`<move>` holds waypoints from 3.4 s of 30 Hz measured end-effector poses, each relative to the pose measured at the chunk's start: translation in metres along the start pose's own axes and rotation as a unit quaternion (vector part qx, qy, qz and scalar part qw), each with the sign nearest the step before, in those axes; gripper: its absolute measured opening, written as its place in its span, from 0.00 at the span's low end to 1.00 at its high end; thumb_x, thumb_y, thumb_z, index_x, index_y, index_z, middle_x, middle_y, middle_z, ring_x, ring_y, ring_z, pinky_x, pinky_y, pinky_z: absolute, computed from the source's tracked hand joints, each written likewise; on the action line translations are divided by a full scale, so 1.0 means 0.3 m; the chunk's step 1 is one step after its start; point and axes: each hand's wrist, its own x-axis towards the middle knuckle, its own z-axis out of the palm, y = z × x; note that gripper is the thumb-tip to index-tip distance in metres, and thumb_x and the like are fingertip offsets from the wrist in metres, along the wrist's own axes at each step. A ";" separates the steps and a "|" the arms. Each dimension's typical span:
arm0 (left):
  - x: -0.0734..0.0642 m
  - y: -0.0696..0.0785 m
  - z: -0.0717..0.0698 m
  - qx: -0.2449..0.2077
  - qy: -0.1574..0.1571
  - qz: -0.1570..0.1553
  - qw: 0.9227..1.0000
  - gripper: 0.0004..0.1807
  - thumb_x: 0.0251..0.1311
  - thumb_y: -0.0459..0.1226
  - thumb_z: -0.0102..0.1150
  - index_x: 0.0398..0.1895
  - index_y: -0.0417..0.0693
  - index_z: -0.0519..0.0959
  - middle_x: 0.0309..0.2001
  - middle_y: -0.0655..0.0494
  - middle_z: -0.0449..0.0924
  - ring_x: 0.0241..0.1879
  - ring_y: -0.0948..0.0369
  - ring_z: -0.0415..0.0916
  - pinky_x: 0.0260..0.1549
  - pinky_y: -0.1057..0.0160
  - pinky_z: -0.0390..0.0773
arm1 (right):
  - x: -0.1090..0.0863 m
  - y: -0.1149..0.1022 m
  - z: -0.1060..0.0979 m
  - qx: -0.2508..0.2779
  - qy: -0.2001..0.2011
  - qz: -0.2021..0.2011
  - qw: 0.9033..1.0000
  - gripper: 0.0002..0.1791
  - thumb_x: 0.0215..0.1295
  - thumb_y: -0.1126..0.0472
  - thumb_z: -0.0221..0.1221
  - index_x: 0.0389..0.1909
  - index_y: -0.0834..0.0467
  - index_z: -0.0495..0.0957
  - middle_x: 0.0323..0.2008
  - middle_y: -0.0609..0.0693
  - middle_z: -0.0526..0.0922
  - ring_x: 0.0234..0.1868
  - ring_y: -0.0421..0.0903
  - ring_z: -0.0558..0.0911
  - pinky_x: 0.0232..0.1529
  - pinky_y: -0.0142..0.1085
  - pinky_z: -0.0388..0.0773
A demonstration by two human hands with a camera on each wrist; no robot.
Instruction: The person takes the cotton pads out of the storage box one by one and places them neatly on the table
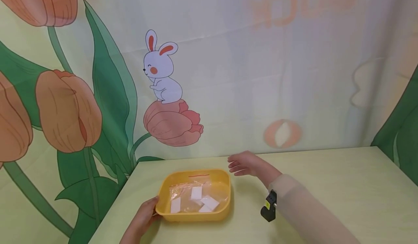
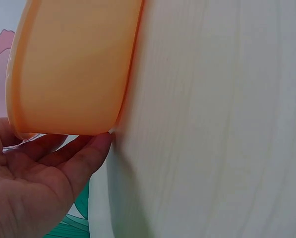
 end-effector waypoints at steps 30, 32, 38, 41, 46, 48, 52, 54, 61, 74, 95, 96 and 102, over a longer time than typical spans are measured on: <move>0.010 0.002 -0.002 0.000 0.000 -0.009 1.000 0.32 0.82 0.41 0.31 0.73 0.18 0.54 0.69 0.22 0.65 0.58 0.47 0.75 0.50 0.58 0.84 | 0.146 0.053 0.262 0.045 0.047 0.076 0.995 0.24 0.75 0.58 0.54 0.64 0.71 0.71 0.56 0.67 0.79 0.50 0.55 0.83 0.58 0.47 0.85; 0.009 0.003 -0.001 -0.001 0.000 -0.009 1.000 0.32 0.82 0.41 0.31 0.73 0.18 0.54 0.69 0.22 0.65 0.59 0.46 0.75 0.51 0.56 0.84 | 0.148 0.054 0.270 0.055 0.052 0.079 0.994 0.25 0.76 0.57 0.53 0.63 0.72 0.70 0.57 0.68 0.77 0.51 0.55 0.82 0.61 0.49 0.84; 0.009 0.008 0.003 0.008 0.000 -0.010 1.000 0.31 0.83 0.40 0.29 0.73 0.18 0.55 0.69 0.22 0.64 0.63 0.42 0.73 0.61 0.47 0.80 | 0.149 0.047 0.295 0.068 0.073 0.089 0.991 0.26 0.76 0.56 0.53 0.61 0.74 0.70 0.55 0.68 0.78 0.49 0.55 0.82 0.60 0.51 0.84; 0.009 0.011 0.005 0.010 0.003 -0.019 1.000 0.31 0.83 0.40 0.28 0.73 0.19 0.55 0.70 0.23 0.64 0.65 0.41 0.71 0.64 0.45 0.78 | 0.148 0.043 0.308 0.066 0.078 0.091 0.991 0.26 0.76 0.56 0.53 0.61 0.75 0.70 0.54 0.68 0.77 0.47 0.55 0.81 0.59 0.51 0.85; 0.009 0.014 0.003 0.011 0.004 -0.020 1.000 0.31 0.83 0.40 0.28 0.73 0.19 0.56 0.69 0.23 0.66 0.63 0.43 0.74 0.62 0.47 0.80 | 0.145 0.049 0.325 0.050 0.086 0.098 0.990 0.28 0.76 0.57 0.53 0.62 0.77 0.68 0.52 0.68 0.76 0.45 0.54 0.78 0.58 0.46 0.85; 0.007 0.014 0.002 0.012 0.002 -0.017 1.000 0.31 0.83 0.40 0.29 0.72 0.19 0.57 0.68 0.23 0.67 0.61 0.44 0.74 0.60 0.48 0.81 | 0.146 0.057 0.329 0.045 0.088 0.103 0.990 0.28 0.75 0.58 0.53 0.63 0.78 0.68 0.49 0.66 0.75 0.44 0.53 0.76 0.58 0.45 0.85; 0.006 0.013 -0.001 0.010 -0.002 -0.011 1.000 0.31 0.83 0.40 0.29 0.72 0.18 0.57 0.68 0.23 0.67 0.61 0.44 0.75 0.58 0.50 0.82 | 0.154 0.074 0.339 0.047 0.090 0.115 0.988 0.28 0.75 0.58 0.53 0.62 0.79 0.67 0.42 0.62 0.71 0.39 0.50 0.74 0.58 0.44 0.85; 0.006 0.011 -0.002 0.009 -0.003 -0.009 1.000 0.31 0.83 0.40 0.29 0.72 0.18 0.57 0.67 0.23 0.67 0.60 0.45 0.75 0.57 0.50 0.83 | 0.157 0.082 0.344 0.050 0.089 0.118 0.988 0.28 0.75 0.58 0.53 0.62 0.79 0.66 0.40 0.61 0.70 0.38 0.49 0.73 0.57 0.45 0.85; 0.014 0.007 0.001 0.010 0.001 -0.017 1.000 0.31 0.83 0.41 0.29 0.72 0.19 0.57 0.68 0.24 0.67 0.61 0.44 0.74 0.60 0.48 0.81 | 0.174 0.109 0.357 0.065 0.102 0.128 0.984 0.26 0.76 0.58 0.54 0.61 0.76 0.66 0.37 0.60 0.70 0.37 0.50 0.73 0.51 0.43 0.86; 0.010 0.011 -0.002 0.017 0.001 -0.024 1.000 0.31 0.83 0.42 0.29 0.73 0.20 0.57 0.68 0.25 0.67 0.61 0.45 0.74 0.60 0.50 0.81 | 0.174 0.129 0.389 0.081 0.117 0.134 0.981 0.16 0.72 0.65 0.57 0.52 0.73 0.70 0.37 0.61 0.76 0.33 0.49 0.76 0.55 0.46 0.87; 0.002 0.018 -0.007 0.023 0.006 -0.031 0.999 0.30 0.83 0.40 0.29 0.72 0.21 0.58 0.68 0.26 0.68 0.59 0.46 0.75 0.60 0.50 0.81 | 0.185 0.129 0.428 0.058 0.115 0.128 0.983 0.05 0.68 0.69 0.60 0.35 0.69 0.78 0.25 0.52 0.76 0.27 0.45 0.76 0.35 0.32 0.86; 0.002 0.018 -0.008 0.023 0.008 -0.032 0.999 0.30 0.83 0.40 0.29 0.72 0.21 0.58 0.67 0.26 0.68 0.59 0.46 0.75 0.59 0.50 0.82 | 0.183 0.127 0.431 0.056 0.116 0.126 0.984 0.05 0.68 0.69 0.60 0.36 0.70 0.79 0.25 0.52 0.77 0.27 0.45 0.76 0.34 0.32 0.86; -0.001 0.020 -0.007 0.024 0.010 -0.031 0.999 0.30 0.83 0.40 0.28 0.73 0.20 0.58 0.68 0.25 0.67 0.60 0.45 0.75 0.61 0.48 0.81 | 0.172 0.115 0.448 0.055 0.116 0.113 0.985 0.07 0.69 0.68 0.59 0.38 0.70 0.79 0.24 0.51 0.76 0.25 0.44 0.75 0.28 0.29 0.81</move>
